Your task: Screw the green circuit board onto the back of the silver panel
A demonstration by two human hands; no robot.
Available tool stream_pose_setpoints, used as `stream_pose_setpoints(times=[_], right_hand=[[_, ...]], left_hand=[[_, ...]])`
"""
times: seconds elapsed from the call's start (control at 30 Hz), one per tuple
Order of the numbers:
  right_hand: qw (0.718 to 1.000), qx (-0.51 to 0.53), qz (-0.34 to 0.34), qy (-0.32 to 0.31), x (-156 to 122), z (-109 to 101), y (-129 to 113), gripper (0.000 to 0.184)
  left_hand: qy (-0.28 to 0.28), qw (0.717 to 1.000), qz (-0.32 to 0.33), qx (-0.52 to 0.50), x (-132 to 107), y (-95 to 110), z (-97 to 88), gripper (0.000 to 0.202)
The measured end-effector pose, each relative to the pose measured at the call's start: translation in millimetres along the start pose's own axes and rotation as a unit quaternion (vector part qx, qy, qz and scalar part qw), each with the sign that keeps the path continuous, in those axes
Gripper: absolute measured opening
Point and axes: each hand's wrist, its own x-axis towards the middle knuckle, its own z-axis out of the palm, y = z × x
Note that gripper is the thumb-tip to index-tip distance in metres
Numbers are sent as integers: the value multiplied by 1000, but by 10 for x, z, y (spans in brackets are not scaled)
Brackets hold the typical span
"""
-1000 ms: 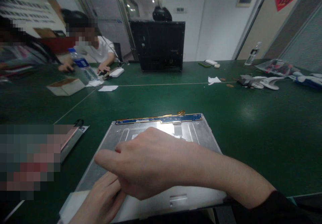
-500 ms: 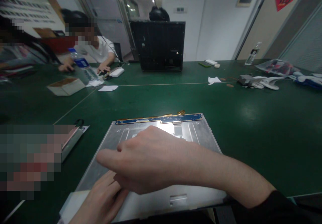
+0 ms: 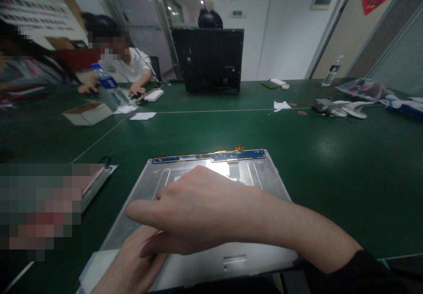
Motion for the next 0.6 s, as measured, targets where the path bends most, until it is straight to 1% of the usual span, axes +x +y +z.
stream_pose_setpoints(times=[0.23,0.43,0.6], right_hand=[[1000,-2,9,-3,-1,10,-7,21],[1000,-10,9,-13,1,-15,-7,15],[1000,17,-2,-15,7,-29,-28,22]], left_hand=[[-3,1000,-4,-1,-21,3,0,17],[-2,1000,-1,11,-11,19,-13,19],[-4,1000,9,14,18,32,-26,21]])
